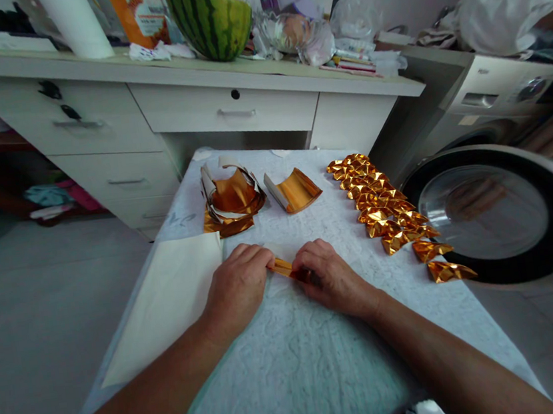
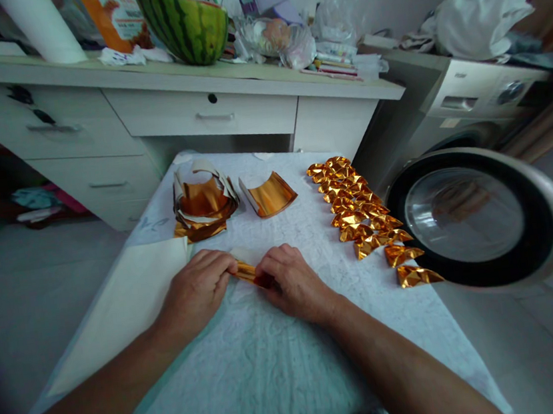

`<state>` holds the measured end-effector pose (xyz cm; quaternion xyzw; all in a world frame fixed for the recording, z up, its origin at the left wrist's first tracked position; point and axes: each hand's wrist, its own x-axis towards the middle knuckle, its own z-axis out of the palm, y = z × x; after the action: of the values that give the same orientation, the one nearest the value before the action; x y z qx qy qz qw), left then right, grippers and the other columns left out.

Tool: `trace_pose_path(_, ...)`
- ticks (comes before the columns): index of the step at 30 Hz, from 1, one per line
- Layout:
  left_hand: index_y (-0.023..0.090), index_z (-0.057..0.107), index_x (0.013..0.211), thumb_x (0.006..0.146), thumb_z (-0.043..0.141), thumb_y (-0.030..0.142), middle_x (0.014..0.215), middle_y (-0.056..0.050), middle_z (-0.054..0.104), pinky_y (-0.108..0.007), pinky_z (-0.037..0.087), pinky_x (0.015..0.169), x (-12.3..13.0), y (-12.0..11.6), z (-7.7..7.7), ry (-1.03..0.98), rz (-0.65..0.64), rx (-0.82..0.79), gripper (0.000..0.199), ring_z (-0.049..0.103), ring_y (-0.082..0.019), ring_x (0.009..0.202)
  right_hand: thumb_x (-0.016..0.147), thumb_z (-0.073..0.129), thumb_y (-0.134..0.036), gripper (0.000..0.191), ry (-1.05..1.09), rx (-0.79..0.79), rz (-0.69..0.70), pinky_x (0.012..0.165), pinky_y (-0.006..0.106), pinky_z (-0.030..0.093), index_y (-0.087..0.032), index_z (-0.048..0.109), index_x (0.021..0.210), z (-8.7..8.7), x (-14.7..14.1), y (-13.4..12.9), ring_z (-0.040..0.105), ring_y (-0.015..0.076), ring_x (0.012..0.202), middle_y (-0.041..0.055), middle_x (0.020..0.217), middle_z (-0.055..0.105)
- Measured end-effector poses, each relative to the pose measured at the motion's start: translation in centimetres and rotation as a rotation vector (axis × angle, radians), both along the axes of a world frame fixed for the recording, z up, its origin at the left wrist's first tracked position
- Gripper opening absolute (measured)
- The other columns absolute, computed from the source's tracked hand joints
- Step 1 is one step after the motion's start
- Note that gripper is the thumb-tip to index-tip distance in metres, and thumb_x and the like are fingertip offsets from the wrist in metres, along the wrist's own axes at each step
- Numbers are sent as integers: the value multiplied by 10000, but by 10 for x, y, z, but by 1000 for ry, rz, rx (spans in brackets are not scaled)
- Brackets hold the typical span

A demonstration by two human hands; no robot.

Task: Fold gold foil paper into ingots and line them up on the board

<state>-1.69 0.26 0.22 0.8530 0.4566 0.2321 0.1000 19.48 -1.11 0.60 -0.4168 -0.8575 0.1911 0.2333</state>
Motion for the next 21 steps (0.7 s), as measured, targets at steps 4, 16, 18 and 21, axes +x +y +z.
trace_pose_path(4,190,550,831,896,463,80,845,-31,615,-335,446,778,0,0,1,-48,-7,33,155,529,-206,870,770,611,-37,173,32,26,-38,797,321,359,-197,555,802,-3,-1,2,494,182,836,16,827,599)
trace_pose_path(16,191,596,852,723,484,0,955,-57,591,-399,429,834,4,-3,-1,118,-116,-79,256,505,-238,940,702,545,-10,209,-111,-39,16,779,320,339,-184,588,810,1,-2,-1,475,189,839,29,838,587)
trace_pose_path(18,189,595,879,694,520,5,971,-49,583,-375,440,853,7,-7,1,21,-189,-160,272,513,-220,957,705,558,-32,193,-113,-45,26,778,321,338,-184,588,820,3,-1,-1,481,191,843,28,843,587)
trace_pose_path(21,196,597,883,735,644,132,968,-36,587,-376,451,838,13,-10,2,-77,-210,-241,168,528,-215,944,715,582,-46,186,-99,-59,42,783,322,336,-188,593,835,4,1,0,492,189,849,22,841,593)
